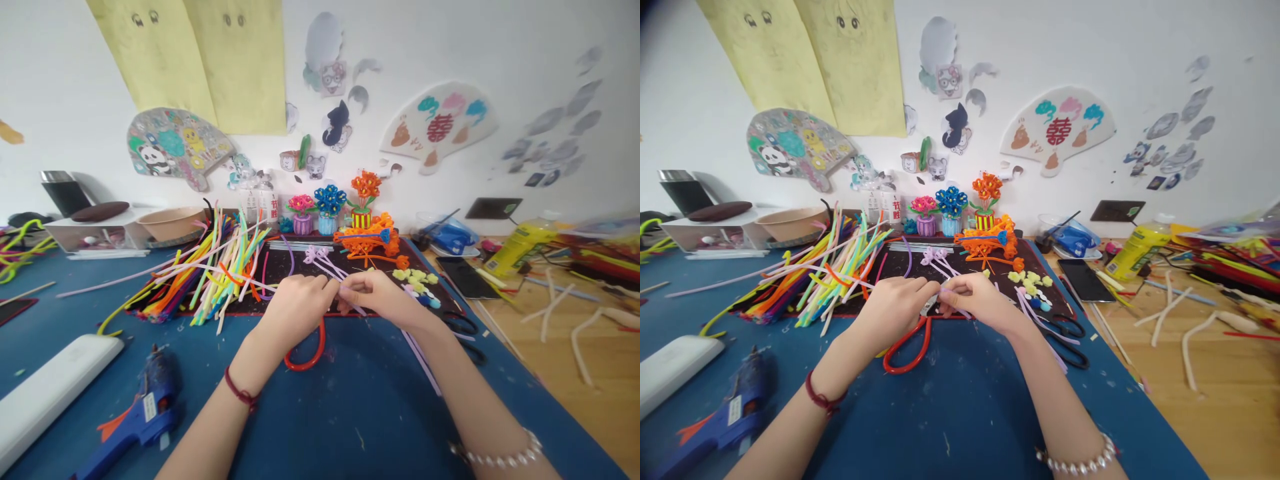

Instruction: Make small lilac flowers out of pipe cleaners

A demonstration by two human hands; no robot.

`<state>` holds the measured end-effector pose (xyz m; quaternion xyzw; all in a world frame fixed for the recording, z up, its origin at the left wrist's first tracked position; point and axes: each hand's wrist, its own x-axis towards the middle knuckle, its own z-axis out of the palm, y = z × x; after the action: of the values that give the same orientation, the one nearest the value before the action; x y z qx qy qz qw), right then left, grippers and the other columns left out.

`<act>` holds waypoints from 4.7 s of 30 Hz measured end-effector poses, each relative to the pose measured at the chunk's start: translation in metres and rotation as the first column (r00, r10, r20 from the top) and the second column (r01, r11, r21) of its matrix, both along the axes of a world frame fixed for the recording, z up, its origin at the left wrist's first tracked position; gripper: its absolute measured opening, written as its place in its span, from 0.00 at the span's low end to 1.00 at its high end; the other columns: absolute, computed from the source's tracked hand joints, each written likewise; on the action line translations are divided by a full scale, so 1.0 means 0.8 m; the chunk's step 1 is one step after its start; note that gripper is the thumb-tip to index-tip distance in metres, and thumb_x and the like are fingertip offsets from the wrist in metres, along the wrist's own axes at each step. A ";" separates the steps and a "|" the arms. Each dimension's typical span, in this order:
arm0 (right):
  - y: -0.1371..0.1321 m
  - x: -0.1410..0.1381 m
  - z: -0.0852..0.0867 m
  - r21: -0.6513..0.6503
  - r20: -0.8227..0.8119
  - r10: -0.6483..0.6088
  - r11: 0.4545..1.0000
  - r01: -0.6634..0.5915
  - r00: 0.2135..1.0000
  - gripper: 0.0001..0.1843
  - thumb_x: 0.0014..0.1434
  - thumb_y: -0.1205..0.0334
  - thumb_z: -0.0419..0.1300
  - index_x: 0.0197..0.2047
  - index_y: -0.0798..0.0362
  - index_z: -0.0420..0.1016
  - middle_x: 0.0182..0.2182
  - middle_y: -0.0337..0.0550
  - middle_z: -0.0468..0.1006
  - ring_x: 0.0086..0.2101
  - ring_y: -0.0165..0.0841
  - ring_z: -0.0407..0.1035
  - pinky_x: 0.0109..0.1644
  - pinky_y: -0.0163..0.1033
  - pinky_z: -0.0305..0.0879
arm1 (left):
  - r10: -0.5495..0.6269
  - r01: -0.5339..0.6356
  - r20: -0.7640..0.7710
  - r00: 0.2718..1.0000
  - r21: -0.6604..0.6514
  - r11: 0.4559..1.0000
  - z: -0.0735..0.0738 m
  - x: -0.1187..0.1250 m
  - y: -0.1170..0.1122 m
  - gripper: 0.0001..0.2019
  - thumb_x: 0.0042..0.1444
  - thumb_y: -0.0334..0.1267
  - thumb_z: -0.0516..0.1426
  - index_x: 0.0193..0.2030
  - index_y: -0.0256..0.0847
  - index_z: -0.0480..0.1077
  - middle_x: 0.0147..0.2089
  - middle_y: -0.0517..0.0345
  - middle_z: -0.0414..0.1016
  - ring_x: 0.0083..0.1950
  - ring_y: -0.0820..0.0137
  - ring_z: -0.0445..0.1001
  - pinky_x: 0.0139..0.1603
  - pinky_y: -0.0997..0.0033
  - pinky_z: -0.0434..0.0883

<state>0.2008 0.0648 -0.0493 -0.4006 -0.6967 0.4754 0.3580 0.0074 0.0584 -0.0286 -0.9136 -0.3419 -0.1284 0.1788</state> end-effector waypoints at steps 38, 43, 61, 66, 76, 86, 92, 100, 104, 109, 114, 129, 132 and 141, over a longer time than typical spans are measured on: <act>0.002 0.006 -0.003 -0.068 0.018 0.024 0.997 -0.023 1.000 0.24 0.55 0.41 0.62 0.31 0.57 0.75 0.23 0.42 0.76 0.21 0.29 0.70 0.24 0.33 0.62 | -0.067 0.193 0.398 0.915 -0.285 0.939 -0.011 -0.007 0.013 0.09 0.65 0.35 0.54 0.46 0.38 0.74 0.33 0.57 0.79 0.29 0.73 0.74 0.31 0.76 0.61; 0.008 0.006 -0.010 -0.029 0.076 0.017 0.999 -0.015 0.997 0.24 0.56 0.41 0.60 0.28 0.56 0.73 0.19 0.42 0.76 0.20 0.32 0.71 0.23 0.35 0.62 | -0.051 0.209 0.443 0.895 -0.316 0.925 -0.011 -0.001 0.010 0.09 0.65 0.33 0.53 0.37 0.36 0.74 0.32 0.57 0.78 0.30 0.73 0.73 0.31 0.77 0.61; -0.003 -0.017 -0.015 0.713 0.238 -0.525 0.666 0.220 0.817 0.15 0.63 0.59 0.55 0.26 0.52 0.70 0.23 0.42 0.75 0.27 0.34 0.66 0.33 0.38 0.55 | 0.418 0.348 0.684 0.598 -0.691 0.633 -0.010 0.006 0.009 0.10 0.59 0.35 0.55 0.28 0.35 0.70 0.20 0.62 0.70 0.17 0.78 0.64 0.21 0.78 0.59; 0.000 -0.004 -0.010 0.071 0.012 -0.046 0.996 0.045 0.999 0.27 0.65 0.40 0.49 0.35 0.55 0.75 0.27 0.46 0.79 0.28 0.36 0.74 0.33 0.39 0.67 | 0.024 0.216 0.600 0.800 -0.324 0.921 -0.011 -0.004 0.012 0.10 0.63 0.30 0.52 0.33 0.36 0.74 0.29 0.57 0.76 0.29 0.75 0.70 0.32 0.77 0.62; 0.004 0.011 -0.015 -0.123 -0.031 0.116 0.985 -0.119 0.993 0.25 0.56 0.40 0.62 0.32 0.58 0.75 0.24 0.44 0.79 0.22 0.30 0.69 0.24 0.34 0.58 | -0.163 0.192 0.350 0.922 -0.051 0.980 -0.015 -0.013 0.013 0.12 0.66 0.31 0.49 0.40 0.38 0.74 0.30 0.58 0.74 0.30 0.72 0.69 0.31 0.73 0.59; 0.003 -0.012 -0.021 0.646 0.353 -0.442 0.753 0.127 0.825 0.18 0.63 0.55 0.57 0.23 0.53 0.69 0.19 0.39 0.72 0.23 0.30 0.64 0.29 0.36 0.52 | 0.132 -0.105 0.269 0.954 -0.113 0.988 -0.010 0.005 0.000 0.10 0.59 0.30 0.52 0.31 0.37 0.73 0.27 0.53 0.76 0.27 0.67 0.72 0.27 0.71 0.56; -0.005 -0.015 -0.024 0.900 0.321 -0.601 0.435 -0.037 0.732 0.19 0.66 0.66 0.49 0.23 0.54 0.69 0.22 0.44 0.72 0.26 0.33 0.64 0.34 0.40 0.52 | 0.400 0.100 0.603 0.690 -0.627 0.773 -0.009 0.010 0.006 0.12 0.57 0.33 0.55 0.23 0.36 0.72 0.21 0.57 0.75 0.20 0.74 0.68 0.24 0.76 0.62; -0.005 -0.012 -0.005 0.128 -0.014 -0.130 0.983 0.131 0.991 0.24 0.64 0.42 0.53 0.33 0.54 0.76 0.26 0.43 0.80 0.29 0.35 0.74 0.33 0.38 0.67 | 0.201 0.220 0.707 0.678 -0.457 0.862 -0.003 -0.006 0.015 0.09 0.59 0.33 0.56 0.32 0.37 0.78 0.25 0.58 0.77 0.25 0.75 0.71 0.28 0.78 0.65; -0.007 -0.007 -0.003 -0.194 -0.235 -0.016 0.980 -0.030 0.972 0.28 0.61 0.37 0.55 0.36 0.57 0.77 0.26 0.46 0.80 0.26 0.34 0.75 0.32 0.38 0.71 | 0.049 0.235 0.674 0.737 -0.324 0.917 -0.004 -0.011 0.016 0.09 0.59 0.30 0.56 0.34 0.39 0.79 0.33 0.57 0.81 0.32 0.73 0.76 0.35 0.76 0.67; -0.007 -0.006 -0.006 -0.250 -0.283 -0.017 0.967 -0.056 0.959 0.21 0.52 0.46 0.68 0.34 0.58 0.78 0.25 0.44 0.80 0.24 0.32 0.74 0.29 0.35 0.70 | -0.059 0.250 0.609 0.791 -0.234 0.940 -0.008 -0.010 0.017 0.08 0.60 0.29 0.56 0.36 0.39 0.78 0.35 0.56 0.82 0.35 0.71 0.77 0.37 0.75 0.68; -0.005 -0.012 -0.005 -0.129 -0.299 -0.118 0.988 0.083 0.947 0.19 0.49 0.47 0.70 0.30 0.56 0.79 0.22 0.43 0.79 0.24 0.31 0.73 0.33 0.38 0.72 | -0.031 0.196 0.617 0.786 -0.202 0.960 -0.008 -0.006 0.013 0.07 0.62 0.33 0.57 0.35 0.39 0.77 0.36 0.57 0.81 0.36 0.71 0.77 0.38 0.75 0.68; -0.009 -0.019 -0.011 0.590 0.097 -0.419 0.755 0.287 0.903 0.10 0.55 0.70 0.59 0.23 0.53 0.72 0.19 0.39 0.76 0.23 0.31 0.70 0.30 0.34 0.60 | 0.095 0.178 0.640 0.762 -0.348 0.920 -0.002 0.010 0.000 0.09 0.59 0.27 0.54 0.31 0.36 0.75 0.27 0.59 0.76 0.27 0.75 0.69 0.30 0.77 0.61; -0.011 -0.021 -0.013 0.780 0.194 -0.528 0.594 0.197 0.827 0.12 0.55 0.73 0.55 0.22 0.53 0.67 0.19 0.39 0.73 0.23 0.30 0.66 0.30 0.34 0.53 | 0.155 0.131 0.641 0.752 -0.375 0.918 -0.001 0.013 -0.002 0.09 0.57 0.26 0.54 0.30 0.35 0.75 0.25 0.60 0.74 0.25 0.76 0.65 0.29 0.77 0.59; -0.008 -0.020 -0.016 0.891 0.213 -0.585 0.445 0.091 0.783 0.14 0.56 0.75 0.51 0.22 0.52 0.63 0.19 0.40 0.70 0.23 0.31 0.64 0.31 0.36 0.51 | 0.117 0.110 0.602 0.790 -0.326 0.939 0.000 0.017 -0.005 0.10 0.58 0.26 0.53 0.30 0.35 0.75 0.26 0.59 0.75 0.25 0.75 0.67 0.28 0.76 0.59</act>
<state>0.1848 0.0586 -0.0621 -0.4183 -0.8027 -0.1286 0.4051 0.0207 0.0547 -0.0285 -0.8384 -0.4000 -0.3553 -0.1040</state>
